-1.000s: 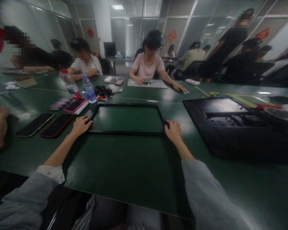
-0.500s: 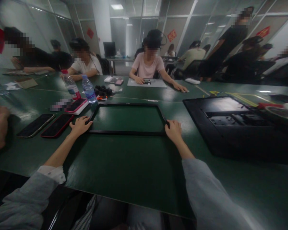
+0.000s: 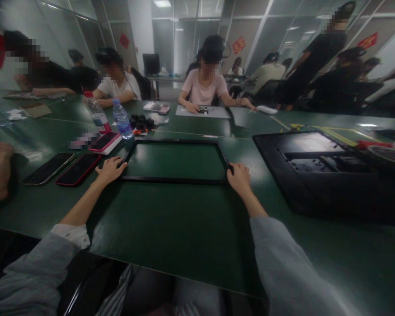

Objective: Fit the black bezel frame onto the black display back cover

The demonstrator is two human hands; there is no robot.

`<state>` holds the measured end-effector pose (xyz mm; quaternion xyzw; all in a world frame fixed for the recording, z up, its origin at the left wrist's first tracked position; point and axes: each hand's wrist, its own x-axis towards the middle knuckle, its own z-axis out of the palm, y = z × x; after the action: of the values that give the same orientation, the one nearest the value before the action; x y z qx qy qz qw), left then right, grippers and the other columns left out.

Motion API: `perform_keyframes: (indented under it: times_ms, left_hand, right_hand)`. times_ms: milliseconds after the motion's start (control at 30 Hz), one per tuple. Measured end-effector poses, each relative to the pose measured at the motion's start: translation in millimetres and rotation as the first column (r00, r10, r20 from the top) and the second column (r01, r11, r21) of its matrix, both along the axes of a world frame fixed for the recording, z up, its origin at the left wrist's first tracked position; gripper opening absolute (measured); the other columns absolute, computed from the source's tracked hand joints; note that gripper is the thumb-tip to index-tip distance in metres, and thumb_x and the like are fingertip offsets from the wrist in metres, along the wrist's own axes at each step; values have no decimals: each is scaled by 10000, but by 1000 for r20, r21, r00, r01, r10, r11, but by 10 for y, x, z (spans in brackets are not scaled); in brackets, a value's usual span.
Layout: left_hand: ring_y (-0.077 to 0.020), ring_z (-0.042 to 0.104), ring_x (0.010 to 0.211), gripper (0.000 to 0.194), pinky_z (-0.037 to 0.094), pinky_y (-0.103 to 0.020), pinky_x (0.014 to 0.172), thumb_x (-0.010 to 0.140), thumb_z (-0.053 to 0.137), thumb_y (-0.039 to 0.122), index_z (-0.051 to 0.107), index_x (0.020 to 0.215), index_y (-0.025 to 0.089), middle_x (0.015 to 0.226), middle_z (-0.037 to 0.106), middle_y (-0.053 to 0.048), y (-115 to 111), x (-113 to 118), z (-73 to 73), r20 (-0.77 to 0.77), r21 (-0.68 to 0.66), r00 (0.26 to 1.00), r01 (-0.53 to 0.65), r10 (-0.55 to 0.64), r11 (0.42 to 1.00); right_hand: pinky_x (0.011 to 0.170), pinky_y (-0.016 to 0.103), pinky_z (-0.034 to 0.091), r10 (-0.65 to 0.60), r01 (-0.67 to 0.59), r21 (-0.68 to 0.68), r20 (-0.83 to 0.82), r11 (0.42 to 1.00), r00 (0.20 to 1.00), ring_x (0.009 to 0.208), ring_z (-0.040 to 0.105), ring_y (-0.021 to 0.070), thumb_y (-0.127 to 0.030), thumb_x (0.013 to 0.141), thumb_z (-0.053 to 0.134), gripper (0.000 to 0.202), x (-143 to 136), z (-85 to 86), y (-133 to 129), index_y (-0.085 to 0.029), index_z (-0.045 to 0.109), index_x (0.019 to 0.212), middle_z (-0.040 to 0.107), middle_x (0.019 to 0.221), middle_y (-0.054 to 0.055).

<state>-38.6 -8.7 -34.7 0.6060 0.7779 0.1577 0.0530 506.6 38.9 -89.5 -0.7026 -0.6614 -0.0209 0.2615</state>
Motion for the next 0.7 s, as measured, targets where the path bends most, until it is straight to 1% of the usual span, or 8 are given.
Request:
perform_keyframes:
  times_ms: [100,200,267,367,500,600,700]
  left_hand:
    - [-408,343,1510,577,204,-862,1123,1031,311,586,633,1432,322,1635,462,-126,-21,11,21,39,8,997,-66,66,998]
    - [-423,357,1498,649,214,-866,1115,1031,268,603,627,1439,248,1626,460,-172,-28,6,21,24,-4,994,-103,103,995]
    - [-438,353,1501,698,242,-830,1135,1026,261,612,601,1467,190,1634,438,-206,-21,-14,5,-2,-35,996,-91,91,995]
    - [-456,317,1528,765,294,-741,1173,1013,289,624,515,1543,122,1663,383,-238,-7,-68,-9,-33,-127,999,-32,28,991]
    - [-471,279,1550,779,302,-741,1167,1007,290,625,435,1603,146,1703,327,-208,-19,-102,51,-56,-231,998,-47,35,972]
    - [-471,281,1552,778,322,-757,1143,1003,282,635,433,1606,167,1705,325,-204,-48,-70,123,-65,-244,997,-61,47,968]
    - [-488,301,1537,774,339,-777,1112,993,304,642,452,1596,179,1692,343,-221,-62,-41,156,-75,-238,996,-71,54,969]
  right_hand:
    - [1032,497,447,-4,4,-12,11,1000,1000,1244,529,359,-326,953,433,516,3,-1,5,-82,671,1339,619,1298,234]
    - [1023,488,456,-17,17,-17,16,1000,1000,1234,531,357,-333,953,437,509,4,9,1,-92,678,1331,622,1291,227]
    - [1026,482,457,-24,24,-18,15,1000,1000,1227,532,352,-335,951,442,497,4,14,-4,-111,683,1324,624,1288,213]
    - [1037,498,451,-30,30,-15,13,999,999,1213,532,352,-338,945,448,496,6,13,-10,-126,685,1325,625,1289,203]
    - [1027,526,452,-18,18,0,-3,1000,1000,1201,530,363,-335,940,450,490,10,8,-6,-125,694,1310,625,1274,214]
    - [1020,524,458,-12,12,0,-19,1000,1000,1202,532,362,-330,936,459,480,10,9,-2,-136,697,1305,626,1269,213]
    - [1030,512,453,-20,20,-19,-4,1000,1000,1213,531,363,-330,944,448,494,-3,24,-8,-126,685,1325,623,1285,217]
